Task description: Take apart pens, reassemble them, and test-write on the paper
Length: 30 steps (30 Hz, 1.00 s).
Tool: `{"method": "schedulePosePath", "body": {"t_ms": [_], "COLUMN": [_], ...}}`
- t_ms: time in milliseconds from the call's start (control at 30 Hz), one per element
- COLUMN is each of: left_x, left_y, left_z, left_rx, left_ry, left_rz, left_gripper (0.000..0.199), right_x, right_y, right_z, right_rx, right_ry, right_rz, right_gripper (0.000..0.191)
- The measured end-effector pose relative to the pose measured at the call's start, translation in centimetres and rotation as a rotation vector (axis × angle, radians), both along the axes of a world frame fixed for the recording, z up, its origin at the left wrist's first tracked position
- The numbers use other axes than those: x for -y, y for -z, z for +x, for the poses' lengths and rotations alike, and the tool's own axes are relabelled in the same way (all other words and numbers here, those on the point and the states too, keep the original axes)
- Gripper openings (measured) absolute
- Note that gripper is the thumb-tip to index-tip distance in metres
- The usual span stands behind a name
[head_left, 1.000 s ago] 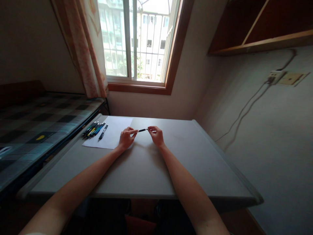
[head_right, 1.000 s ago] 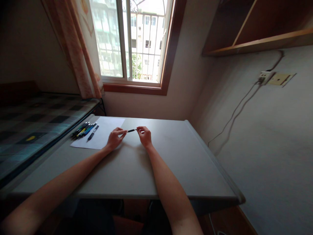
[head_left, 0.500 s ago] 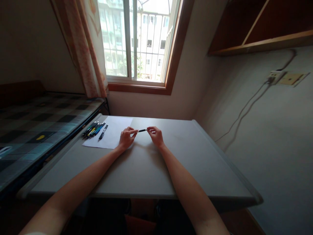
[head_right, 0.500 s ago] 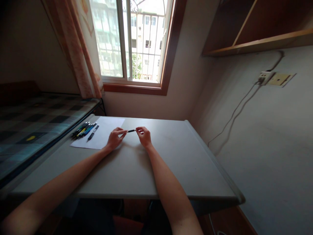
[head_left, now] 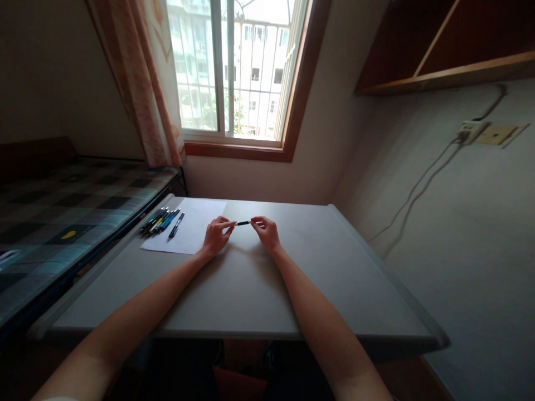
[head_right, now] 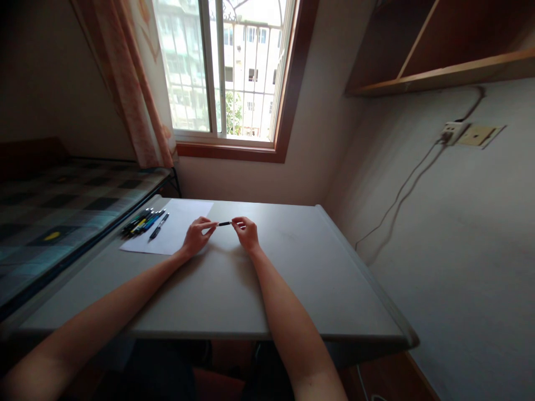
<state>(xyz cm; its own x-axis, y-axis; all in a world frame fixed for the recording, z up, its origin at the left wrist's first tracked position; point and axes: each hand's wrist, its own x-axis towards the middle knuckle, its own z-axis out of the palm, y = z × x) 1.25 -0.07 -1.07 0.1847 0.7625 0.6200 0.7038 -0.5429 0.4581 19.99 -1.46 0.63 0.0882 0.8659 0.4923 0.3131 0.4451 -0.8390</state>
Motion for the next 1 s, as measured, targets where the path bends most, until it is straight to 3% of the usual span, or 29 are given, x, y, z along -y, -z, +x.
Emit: {"method": "schedulePosePath", "body": {"t_ms": [500, 1000], "left_x": [0.14, 0.74], "left_y": [-0.14, -0.41], "left_z": [0.04, 0.36], "left_rx": [-0.036, -0.126], "left_ry": [-0.002, 0.021], "left_rz": [0.048, 0.123], "left_gripper": [0.020, 0.020], "right_x": [-0.31, 0.59], "right_y": [0.31, -0.14], "right_z": [0.32, 0.71], "right_rx": [0.027, 0.339], "right_ry": [-0.006, 0.135], "right_rz": [-0.010, -0.102], "right_gripper": [0.023, 0.059]}}
